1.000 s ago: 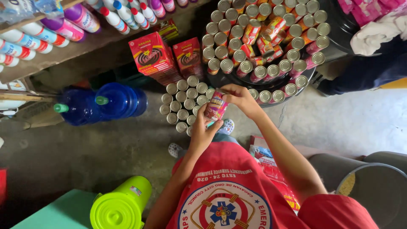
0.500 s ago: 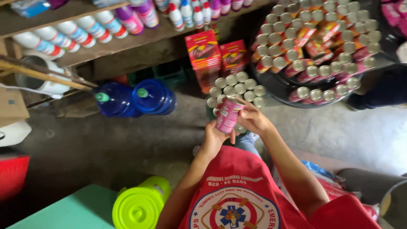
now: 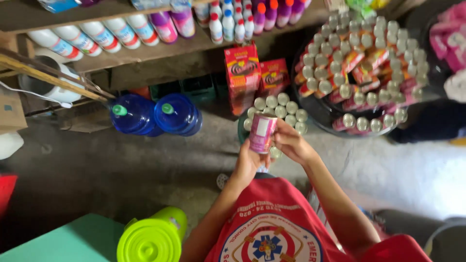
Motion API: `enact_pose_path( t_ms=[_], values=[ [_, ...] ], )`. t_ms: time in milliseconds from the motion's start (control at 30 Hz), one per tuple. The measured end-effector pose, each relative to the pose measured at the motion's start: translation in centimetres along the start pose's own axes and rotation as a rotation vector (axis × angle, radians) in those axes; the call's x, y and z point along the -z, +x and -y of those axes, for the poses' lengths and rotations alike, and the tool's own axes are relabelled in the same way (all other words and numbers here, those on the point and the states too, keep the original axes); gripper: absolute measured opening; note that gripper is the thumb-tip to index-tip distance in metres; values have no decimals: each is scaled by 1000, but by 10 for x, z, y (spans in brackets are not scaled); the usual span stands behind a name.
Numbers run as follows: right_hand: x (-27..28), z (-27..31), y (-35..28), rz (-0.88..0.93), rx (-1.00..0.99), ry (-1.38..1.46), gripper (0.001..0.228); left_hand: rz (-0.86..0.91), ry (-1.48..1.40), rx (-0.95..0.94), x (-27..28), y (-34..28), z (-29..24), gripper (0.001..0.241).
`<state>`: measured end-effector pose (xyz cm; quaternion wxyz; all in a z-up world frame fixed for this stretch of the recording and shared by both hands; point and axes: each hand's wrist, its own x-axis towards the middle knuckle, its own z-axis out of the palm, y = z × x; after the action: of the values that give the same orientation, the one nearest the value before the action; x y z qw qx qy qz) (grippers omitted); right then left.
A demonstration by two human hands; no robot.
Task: Organizing and stocking various canned goods on grocery store shelves.
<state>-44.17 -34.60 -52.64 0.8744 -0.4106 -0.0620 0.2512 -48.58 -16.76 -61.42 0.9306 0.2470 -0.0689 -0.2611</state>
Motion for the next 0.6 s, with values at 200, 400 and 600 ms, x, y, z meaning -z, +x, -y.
enact_pose_path(
  t_ms=[200, 400, 600],
  values=[
    [37, -4, 11, 8, -5, -70, 50, -370, 121, 45, 15, 32, 14, 65],
    [46, -12, 29, -49, 42, -204, 37, -525, 371, -69, -29, 28, 7, 52],
    [18, 5, 41, -16, -20, 26, 49, -146, 39, 21, 11, 29, -13, 74]
  ],
)
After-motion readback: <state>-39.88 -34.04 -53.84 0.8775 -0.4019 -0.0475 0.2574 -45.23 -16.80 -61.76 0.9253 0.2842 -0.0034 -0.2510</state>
